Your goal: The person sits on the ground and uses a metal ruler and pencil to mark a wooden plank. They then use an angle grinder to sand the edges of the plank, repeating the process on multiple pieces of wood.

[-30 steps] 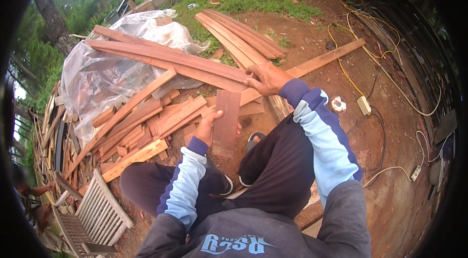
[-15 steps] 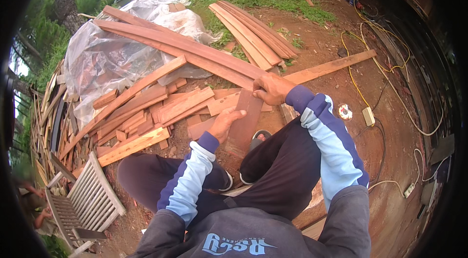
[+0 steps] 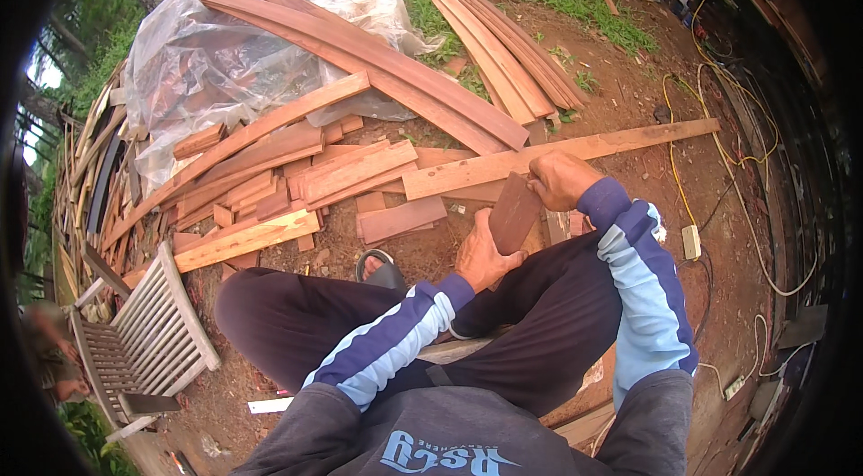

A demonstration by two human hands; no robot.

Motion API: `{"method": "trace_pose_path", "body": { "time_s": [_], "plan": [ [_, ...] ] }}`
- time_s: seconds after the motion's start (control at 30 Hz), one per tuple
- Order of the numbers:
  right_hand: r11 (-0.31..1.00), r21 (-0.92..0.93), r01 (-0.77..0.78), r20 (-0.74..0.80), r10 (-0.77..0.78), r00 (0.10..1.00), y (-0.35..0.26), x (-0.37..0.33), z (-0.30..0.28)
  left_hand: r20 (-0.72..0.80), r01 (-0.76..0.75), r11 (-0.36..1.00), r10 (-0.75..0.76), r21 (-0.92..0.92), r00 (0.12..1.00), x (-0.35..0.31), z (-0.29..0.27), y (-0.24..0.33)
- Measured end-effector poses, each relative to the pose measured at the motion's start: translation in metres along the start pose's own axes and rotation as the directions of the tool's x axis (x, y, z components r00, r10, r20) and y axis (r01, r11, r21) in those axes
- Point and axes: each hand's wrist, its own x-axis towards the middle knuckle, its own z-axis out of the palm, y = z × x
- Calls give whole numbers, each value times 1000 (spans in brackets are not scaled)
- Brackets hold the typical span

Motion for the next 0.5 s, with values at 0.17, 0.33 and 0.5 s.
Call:
{"method": "trace_pose_path", "body": {
  "time_s": [0.17,0.33,0.5],
  "plan": [
    [999,-45,20,71,-17,997,6,3,8,5,-1,996,1,93,1000,2,-2,-10],
    [998,-44,-37,-10,37,999,8,1,7,19,-31,975,27,220,999,6,-12,-26],
    [1000,8,-30,-77,31,997,7,-1,1,60,-37,902,12,430,998,2,-29,-69]
  ]
}}
